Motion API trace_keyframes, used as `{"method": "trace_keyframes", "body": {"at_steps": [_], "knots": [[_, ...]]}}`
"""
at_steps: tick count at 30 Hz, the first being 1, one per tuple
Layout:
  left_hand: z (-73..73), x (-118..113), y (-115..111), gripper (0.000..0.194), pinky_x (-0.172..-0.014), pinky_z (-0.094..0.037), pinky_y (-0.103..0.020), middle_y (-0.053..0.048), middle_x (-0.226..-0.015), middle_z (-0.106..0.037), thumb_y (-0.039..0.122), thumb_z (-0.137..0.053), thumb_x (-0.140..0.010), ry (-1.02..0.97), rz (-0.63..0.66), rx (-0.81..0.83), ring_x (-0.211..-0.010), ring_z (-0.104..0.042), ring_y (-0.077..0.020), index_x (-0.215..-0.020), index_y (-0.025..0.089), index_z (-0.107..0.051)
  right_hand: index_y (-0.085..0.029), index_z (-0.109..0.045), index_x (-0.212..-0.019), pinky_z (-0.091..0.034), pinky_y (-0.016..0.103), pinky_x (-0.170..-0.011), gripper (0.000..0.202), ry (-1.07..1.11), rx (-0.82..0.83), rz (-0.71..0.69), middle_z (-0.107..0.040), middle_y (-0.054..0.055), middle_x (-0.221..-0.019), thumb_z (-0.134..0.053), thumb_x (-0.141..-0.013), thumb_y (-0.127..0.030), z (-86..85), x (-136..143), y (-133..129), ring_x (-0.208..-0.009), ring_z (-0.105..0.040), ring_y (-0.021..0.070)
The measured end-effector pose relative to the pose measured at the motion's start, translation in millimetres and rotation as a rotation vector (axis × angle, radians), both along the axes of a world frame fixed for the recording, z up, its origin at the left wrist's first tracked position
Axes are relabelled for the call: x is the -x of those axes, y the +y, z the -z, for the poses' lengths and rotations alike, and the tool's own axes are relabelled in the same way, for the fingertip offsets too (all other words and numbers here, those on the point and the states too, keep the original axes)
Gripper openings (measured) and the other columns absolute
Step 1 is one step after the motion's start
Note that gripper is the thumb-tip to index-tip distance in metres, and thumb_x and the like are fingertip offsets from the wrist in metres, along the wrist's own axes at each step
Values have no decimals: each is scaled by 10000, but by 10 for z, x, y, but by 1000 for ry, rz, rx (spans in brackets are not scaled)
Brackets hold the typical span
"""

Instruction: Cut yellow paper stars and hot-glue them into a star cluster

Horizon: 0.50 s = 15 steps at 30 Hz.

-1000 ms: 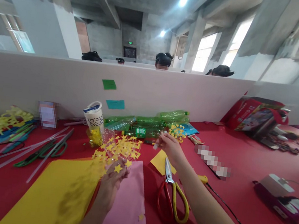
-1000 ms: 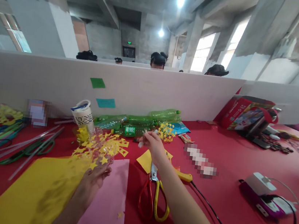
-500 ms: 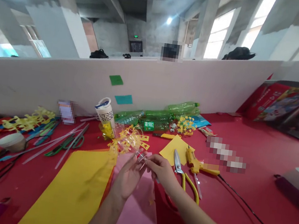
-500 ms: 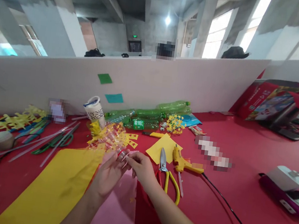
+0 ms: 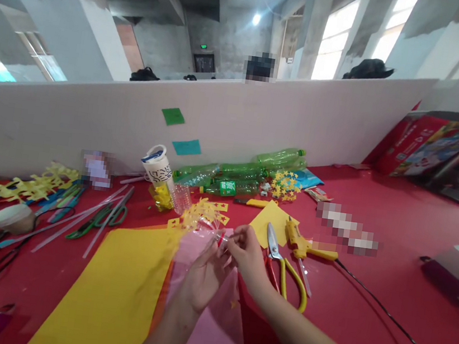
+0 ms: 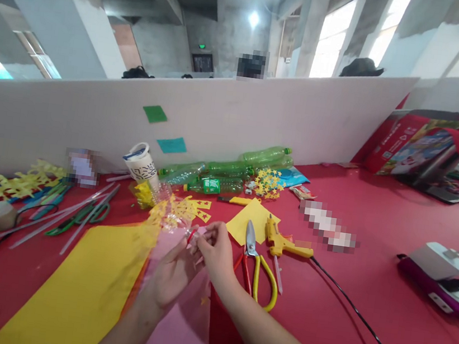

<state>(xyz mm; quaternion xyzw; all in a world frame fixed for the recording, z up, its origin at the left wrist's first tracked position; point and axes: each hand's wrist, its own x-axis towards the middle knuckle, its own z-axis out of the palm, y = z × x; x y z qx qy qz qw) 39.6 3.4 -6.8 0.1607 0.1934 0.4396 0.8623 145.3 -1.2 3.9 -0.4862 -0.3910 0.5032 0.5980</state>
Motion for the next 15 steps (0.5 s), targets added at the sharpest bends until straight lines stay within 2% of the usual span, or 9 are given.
{"method": "trace_keyframes", "body": {"at_steps": [4,6,9,12,15], "knots": [[11,-42,-74,264,-759,-473,-275,-20,-996,-638,203,-471,-847,21,62,54,-857,-607,-136,-1094,246,-555,-224,-382,-812,-398,174,-438,227,-6,-79,89,-404,-50,-684,-414,-620,-107,27,-13,-33,-536,-458,88],[4,-42,-82,291,-751,-484,-269,-29,-1025,-632,207,-464,-852,0,73,50,-859,-613,-136,-1133,246,-531,-225,-395,-873,-424,192,-480,327,-128,-124,90,-404,-34,-728,-394,-585,-70,48,-20,-50,-591,-467,104],[-5,-13,-43,282,-771,-491,-244,-50,-1021,-637,199,-455,-859,-6,39,67,-900,-613,-138,-1129,200,-533,-216,-425,-968,-468,256,-665,436,-421,-249,128,-428,22,-911,-383,-581,-19,74,-29,-63,-777,-500,134],[15,37,27,246,-781,-493,-215,-55,-948,-659,160,-457,-856,1,-31,94,-885,-621,-121,-1081,159,-557,-204,-457,-996,-438,324,-799,386,-655,-336,191,-410,66,-1034,-452,-647,-40,66,-53,-66,-918,-478,178],[42,75,75,209,-747,-504,-197,-64,-894,-670,169,-440,-866,-12,-64,98,-817,-634,-108,-1013,127,-583,-199,-516,-876,-418,364,-804,222,-848,-339,191,-457,64,-956,-572,-670,-134,32,-87,-73,-907,-463,217]]}}
